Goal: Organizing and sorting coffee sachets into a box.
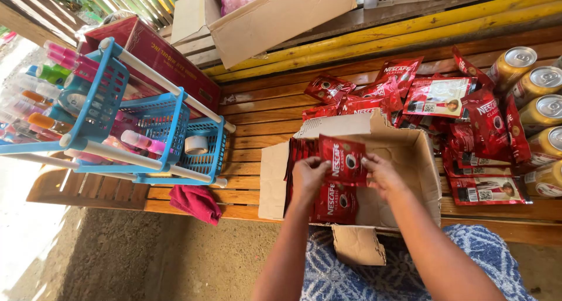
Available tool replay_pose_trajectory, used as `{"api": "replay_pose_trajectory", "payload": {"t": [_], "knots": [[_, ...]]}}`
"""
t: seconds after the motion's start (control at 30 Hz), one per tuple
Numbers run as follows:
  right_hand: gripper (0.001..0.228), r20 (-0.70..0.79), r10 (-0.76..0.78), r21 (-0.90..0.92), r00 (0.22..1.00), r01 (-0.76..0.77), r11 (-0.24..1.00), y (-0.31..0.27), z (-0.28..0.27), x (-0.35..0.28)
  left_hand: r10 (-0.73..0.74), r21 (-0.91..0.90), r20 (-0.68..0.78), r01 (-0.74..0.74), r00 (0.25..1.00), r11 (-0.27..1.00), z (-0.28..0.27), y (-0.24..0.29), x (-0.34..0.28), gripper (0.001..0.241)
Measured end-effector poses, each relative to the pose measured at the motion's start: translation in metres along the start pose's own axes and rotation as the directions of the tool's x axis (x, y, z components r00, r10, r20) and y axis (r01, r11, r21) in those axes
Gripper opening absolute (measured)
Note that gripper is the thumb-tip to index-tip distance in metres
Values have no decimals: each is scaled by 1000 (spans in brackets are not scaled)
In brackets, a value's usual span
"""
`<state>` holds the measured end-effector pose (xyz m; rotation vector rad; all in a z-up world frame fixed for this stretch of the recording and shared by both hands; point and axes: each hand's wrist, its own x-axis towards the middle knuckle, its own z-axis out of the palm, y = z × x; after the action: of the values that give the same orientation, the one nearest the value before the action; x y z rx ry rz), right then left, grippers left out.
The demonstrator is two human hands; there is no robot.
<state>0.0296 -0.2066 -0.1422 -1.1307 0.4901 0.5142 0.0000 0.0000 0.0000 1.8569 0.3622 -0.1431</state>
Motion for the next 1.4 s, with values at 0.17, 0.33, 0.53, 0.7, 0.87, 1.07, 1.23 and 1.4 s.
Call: {"api": "replay_pose_trajectory", "payload": {"t": [0.17, 0.33, 0.53, 0.7, 0.87, 1.07, 1.23, 1.4], "knots": [[21, 48, -102, 152, 994, 93, 984, -39, 4, -31, 82, 25, 120, -86, 989, 996, -13, 46, 8, 24], [22, 51, -130, 194, 990, 118, 974, -34, 1, -29, 100, 51, 102, -105, 990, 993, -12, 71, -11, 23], [29, -46, -66, 44, 997, 68, 997, 26, -2, 28, 199, 406, -152, -123, 968, 905, 9, 26, -15, 17], [59, -130, -172, -171, 977, 149, 974, 85, 2, 71, 158, 502, -219, -28, 963, 865, 23, -1, -13, 12], [71, -51, -419, -532, 907, 330, 780, 72, 22, 31, 185, 506, -247, -36, 951, 862, 23, -7, -11, 13], [69, 70, -522, -838, 850, 334, 431, 71, 32, 25, 213, 554, -228, -53, 950, 831, 22, -7, -14, 20], [67, 103, -491, -855, 865, 329, 401, 65, 34, 23, 322, 579, -212, -147, 923, 802, 25, -12, -20, 37], [63, 7, -337, -836, 942, 190, 515, 50, 36, 14, 467, 716, -188, -205, 864, 668, 10, 13, -78, 30]]}}
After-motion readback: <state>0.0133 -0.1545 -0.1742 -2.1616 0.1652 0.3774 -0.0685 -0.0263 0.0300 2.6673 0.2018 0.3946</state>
